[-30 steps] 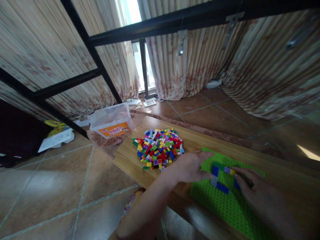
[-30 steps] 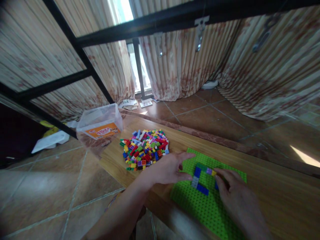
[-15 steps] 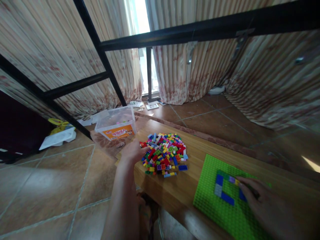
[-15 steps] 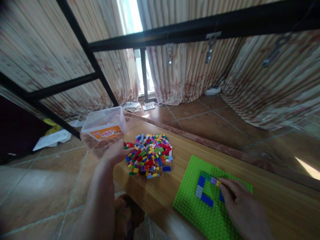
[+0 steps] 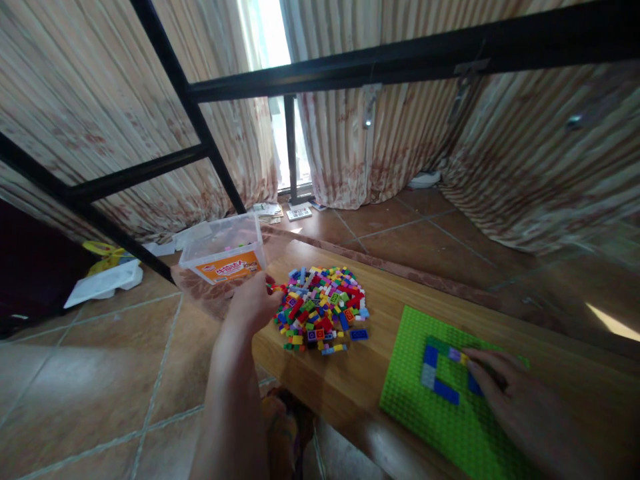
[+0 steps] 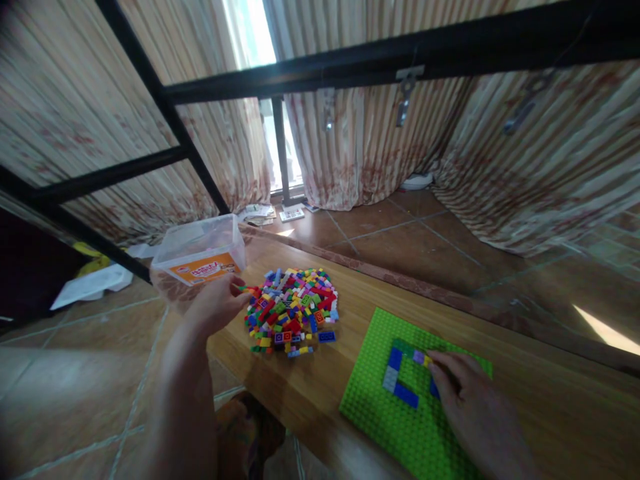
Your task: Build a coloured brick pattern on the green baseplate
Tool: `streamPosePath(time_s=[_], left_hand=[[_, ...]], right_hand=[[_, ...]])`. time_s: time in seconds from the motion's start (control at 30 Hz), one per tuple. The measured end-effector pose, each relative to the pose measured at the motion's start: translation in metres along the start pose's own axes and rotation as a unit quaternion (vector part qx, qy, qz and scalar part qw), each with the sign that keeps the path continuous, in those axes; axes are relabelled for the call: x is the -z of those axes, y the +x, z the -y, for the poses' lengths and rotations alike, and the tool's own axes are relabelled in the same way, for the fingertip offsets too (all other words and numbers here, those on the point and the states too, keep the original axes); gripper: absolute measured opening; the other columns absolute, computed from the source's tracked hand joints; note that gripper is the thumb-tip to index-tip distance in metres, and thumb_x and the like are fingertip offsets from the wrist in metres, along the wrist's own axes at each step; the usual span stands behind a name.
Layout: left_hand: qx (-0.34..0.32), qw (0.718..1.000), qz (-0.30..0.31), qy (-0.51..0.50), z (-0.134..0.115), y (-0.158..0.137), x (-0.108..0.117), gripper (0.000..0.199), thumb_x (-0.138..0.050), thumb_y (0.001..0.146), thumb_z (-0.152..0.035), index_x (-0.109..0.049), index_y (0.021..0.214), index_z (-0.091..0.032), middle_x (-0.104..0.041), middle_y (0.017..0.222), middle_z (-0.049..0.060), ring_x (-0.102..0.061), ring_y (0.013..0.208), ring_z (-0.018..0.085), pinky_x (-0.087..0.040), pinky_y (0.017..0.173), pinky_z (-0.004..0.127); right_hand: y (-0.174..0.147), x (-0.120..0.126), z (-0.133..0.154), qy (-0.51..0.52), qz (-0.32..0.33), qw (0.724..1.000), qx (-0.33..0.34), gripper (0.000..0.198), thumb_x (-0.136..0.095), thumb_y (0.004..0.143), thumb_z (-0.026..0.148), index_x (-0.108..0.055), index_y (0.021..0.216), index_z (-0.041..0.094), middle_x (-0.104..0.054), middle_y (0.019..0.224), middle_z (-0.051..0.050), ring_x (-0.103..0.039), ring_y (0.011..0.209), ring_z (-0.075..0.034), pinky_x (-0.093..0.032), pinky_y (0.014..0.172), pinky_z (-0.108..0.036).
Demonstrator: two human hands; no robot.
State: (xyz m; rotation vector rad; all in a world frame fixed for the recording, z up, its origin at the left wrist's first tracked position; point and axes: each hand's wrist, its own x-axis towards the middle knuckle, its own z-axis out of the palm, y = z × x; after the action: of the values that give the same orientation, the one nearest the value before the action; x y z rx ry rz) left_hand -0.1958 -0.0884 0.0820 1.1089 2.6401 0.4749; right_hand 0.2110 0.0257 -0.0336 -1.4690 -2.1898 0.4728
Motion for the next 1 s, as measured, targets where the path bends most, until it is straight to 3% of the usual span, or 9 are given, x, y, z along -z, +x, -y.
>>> streamPosePath(time_s=[0.1, 0.17, 0.3, 0.47, 0.57, 0.73, 1.0], left_hand=[[-0.073, 0.98, -0.003, -0.183, -0.019, -0.018, 0.014, 0.038, -0.066, 0.076, -0.036, -0.062, 0.107, -0.015, -0.067, 0.083, 0.005, -0.06, 0.069, 0.017, -0.043, 0.061, 0.026], [-0.124, 0.944, 0.073, -0.298, -0.039, -0.028, 0.008, 0.038, -0.067, 0.076, -0.038, -0.063, 0.107, -0.016, -0.064, 0.076, 0.001, -0.057, 0.063, 0.014, -0.042, 0.057, 0.024], [-0.223, 0.826, 0.267, -0.444, -0.087, -0.048, -0.041, 0.03, -0.068, 0.075, -0.035, -0.066, 0.098, -0.015, -0.064, 0.082, 0.002, -0.055, 0.067, 0.012, -0.043, 0.061, 0.023], [-0.235, 0.762, 0.375, -0.473, -0.125, -0.075, -0.096, 0.021, -0.067, 0.079, -0.031, -0.065, 0.092, -0.014, -0.062, 0.077, 0.001, -0.054, 0.07, 0.011, -0.042, 0.064, 0.022], [-0.205, 0.762, 0.369, -0.491, -0.136, -0.083, -0.109, 0.024, -0.069, 0.077, -0.03, -0.065, 0.094, -0.014, -0.061, 0.074, 0.0, -0.053, 0.067, 0.011, -0.041, 0.062, 0.022], [-0.197, 0.764, 0.346, -0.507, -0.149, -0.086, -0.123, 0.025, -0.07, 0.075, -0.029, -0.066, 0.095, -0.014, -0.063, 0.075, 0.0, -0.054, 0.067, 0.011, -0.043, 0.064, 0.023], [-0.246, 0.756, 0.335, -0.505, -0.157, -0.092, -0.129, 0.014, -0.07, 0.075, -0.022, -0.068, 0.085, -0.013, -0.063, 0.072, 0.0, -0.054, 0.066, 0.01, -0.043, 0.063, 0.022]], right_hand=[[-0.001, 0.004, 0.008, 0.01, 0.033, 0.999, -0.034, 0.039, -0.045, 0.087, 0.052, -0.07, 0.098, 0.024, -0.07, 0.107, -0.008, -0.066, 0.096, -0.027, -0.052, 0.086, -0.044], [-0.002, 0.006, 0.016, 0.021, 0.037, 0.999, -0.033, 0.037, -0.044, 0.089, 0.048, -0.069, 0.1, 0.023, -0.069, 0.107, -0.008, -0.065, 0.098, -0.026, -0.05, 0.088, -0.043], [-0.001, 0.011, 0.027, 0.046, 0.022, 0.998, -0.027, 0.033, -0.044, 0.091, 0.041, -0.069, 0.1, 0.02, -0.068, 0.104, -0.009, -0.065, 0.096, -0.024, -0.05, 0.089, -0.041], [-0.002, 0.02, 0.038, 0.086, -0.057, 0.993, -0.061, 0.03, -0.049, 0.091, 0.039, -0.07, 0.1, 0.021, -0.07, 0.101, -0.008, -0.065, 0.09, -0.023, -0.05, 0.084, -0.039], [-0.005, 0.027, 0.051, 0.19, -0.077, 0.977, -0.064, 0.029, -0.054, 0.09, 0.043, -0.072, 0.099, 0.022, -0.072, 0.093, -0.005, -0.065, 0.08, -0.019, -0.051, 0.076, -0.034], [-0.012, 0.027, 0.072, 0.361, -0.003, 0.931, -0.059, 0.027, -0.067, 0.082, 0.043, -0.073, 0.101, 0.025, -0.074, 0.097, -0.005, -0.066, 0.081, -0.019, -0.053, 0.072, -0.033], [-0.011, 0.026, 0.069, 0.457, -0.001, 0.885, -0.095, 0.018, -0.073, 0.076, 0.039, -0.076, 0.082, 0.023, -0.074, 0.08, -0.002, -0.065, 0.074, -0.016, -0.052, 0.07, -0.03]])
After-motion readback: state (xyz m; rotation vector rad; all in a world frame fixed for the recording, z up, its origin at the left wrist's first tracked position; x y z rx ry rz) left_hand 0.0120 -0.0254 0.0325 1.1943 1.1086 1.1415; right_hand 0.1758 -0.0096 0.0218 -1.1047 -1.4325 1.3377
